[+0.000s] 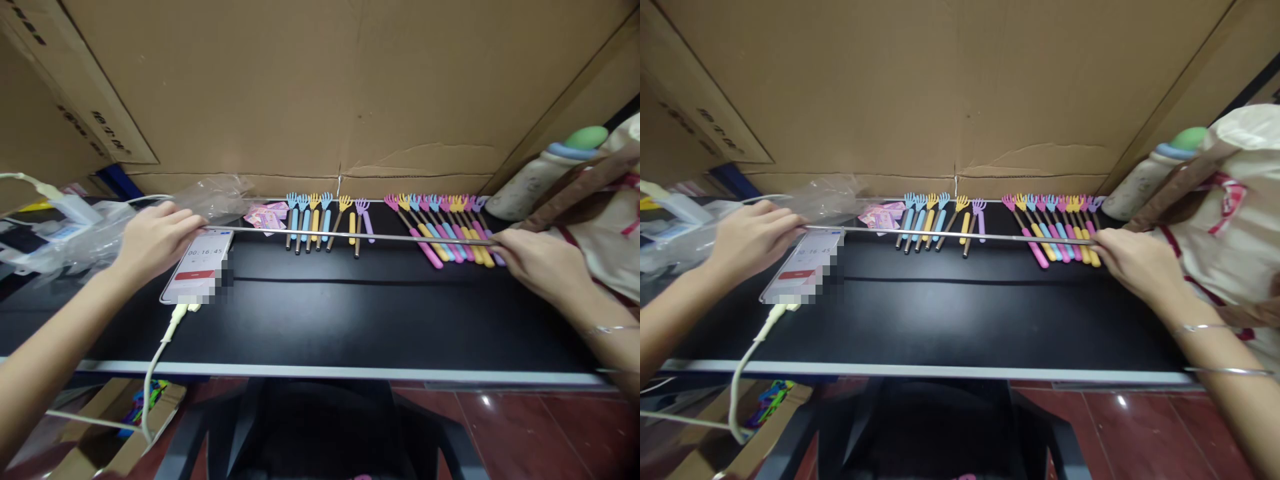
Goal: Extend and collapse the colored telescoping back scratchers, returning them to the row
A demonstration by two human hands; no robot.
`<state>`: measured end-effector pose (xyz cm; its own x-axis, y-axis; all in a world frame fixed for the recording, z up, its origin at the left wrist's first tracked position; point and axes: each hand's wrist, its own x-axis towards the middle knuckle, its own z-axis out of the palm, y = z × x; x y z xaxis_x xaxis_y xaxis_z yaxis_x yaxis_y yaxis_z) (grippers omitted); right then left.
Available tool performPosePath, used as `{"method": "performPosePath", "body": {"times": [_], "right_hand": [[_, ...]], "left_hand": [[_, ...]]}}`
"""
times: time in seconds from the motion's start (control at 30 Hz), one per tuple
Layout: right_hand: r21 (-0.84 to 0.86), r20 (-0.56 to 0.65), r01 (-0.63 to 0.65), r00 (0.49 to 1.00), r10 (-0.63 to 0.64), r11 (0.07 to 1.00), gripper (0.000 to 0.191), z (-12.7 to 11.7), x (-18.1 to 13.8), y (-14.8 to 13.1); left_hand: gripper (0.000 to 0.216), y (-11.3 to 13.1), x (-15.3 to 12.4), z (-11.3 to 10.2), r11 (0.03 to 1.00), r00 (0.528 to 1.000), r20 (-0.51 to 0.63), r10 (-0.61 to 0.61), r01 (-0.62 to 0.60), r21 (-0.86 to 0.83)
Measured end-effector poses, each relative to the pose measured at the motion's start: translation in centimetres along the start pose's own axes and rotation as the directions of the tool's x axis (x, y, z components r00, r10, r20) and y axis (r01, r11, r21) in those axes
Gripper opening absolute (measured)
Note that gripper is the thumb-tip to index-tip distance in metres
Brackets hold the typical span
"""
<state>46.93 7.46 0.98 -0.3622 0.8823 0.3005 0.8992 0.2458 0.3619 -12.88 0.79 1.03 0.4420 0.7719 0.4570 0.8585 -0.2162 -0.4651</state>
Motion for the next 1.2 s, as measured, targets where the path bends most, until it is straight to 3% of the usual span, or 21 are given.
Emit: {"method": "performPosePath", "body": {"times": [0.2, 0.3, 0.43, 0.63, 0.73, 0.83, 1.03, 1.1, 1.2], "right_hand": [[0.1, -0.221, 0.266, 0.945, -0.239, 0.959, 0.038, -2.8, 2.0, -10.0], [0.187, -0.262, 0.345, 0.92, -0.292, 0.92, 0.038, -4.1, 2.3, -14.5], [0.233, -0.247, 0.341, 0.926, -0.284, 0.911, 0.035, -5.1, 2.0, -16.9], [0.122, -0.292, 0.339, 0.911, -0.293, 0.933, 0.041, -6.0, 1.9, -16.8], [0.084, -0.324, 0.344, 0.897, -0.3, 0.935, 0.045, -6.4, 1.9, -16.6], [0.057, -0.319, 0.307, 0.907, -0.274, 0.95, 0.049, -5.9, 1.8, -14.7], [0.01, -0.115, 0.114, 0.987, -0.112, 0.993, 0.051, -2.5, 0.8, -5.7], [-0.016, -0.048, 0.044, 0.998, -0.045, 0.999, 0.047, -1.8, 0.2, -3.1], [-0.034, -0.016, -0.031, 0.999, 0.031, 0.999, 0.039, -1.2, -0.7, -0.5]], "left_hand": [[0.029, 10.1, 5.4, -2.0, 0.98, 0.989, -0.086, 0.118, -0.13, -0.153], [0.024, 14.3, 7.2, -3.4, 0.965, 0.986, -0.108, 0.123, -0.145, -0.22], [0.019, 16.6, 8.3, -4.7, 0.945, 0.985, -0.121, 0.124, -0.154, -0.29], [0.021, 16.9, 8.5, -5.1, 0.932, 0.985, -0.118, 0.125, -0.157, -0.327], [0.021, 16.4, 8.3, -5.6, 0.941, 0.972, -0.16, 0.171, -0.209, -0.267], [0.022, 14.3, 7.7, -5.6, 0.962, 0.967, -0.183, 0.177, -0.209, -0.175], [0.028, 5.2, 3.7, -3.1, 0.995, 0.994, -0.047, 0.097, -0.097, 0.006], [0.029, 2.2, 2.1, -2.3, 0.998, 0.998, 0.016, 0.06, -0.059, -0.02], [0.028, -1.1, 0.2, -1.4, 1.0, 1.0, 0.007, -0.021, 0.021, 0.012]]}}
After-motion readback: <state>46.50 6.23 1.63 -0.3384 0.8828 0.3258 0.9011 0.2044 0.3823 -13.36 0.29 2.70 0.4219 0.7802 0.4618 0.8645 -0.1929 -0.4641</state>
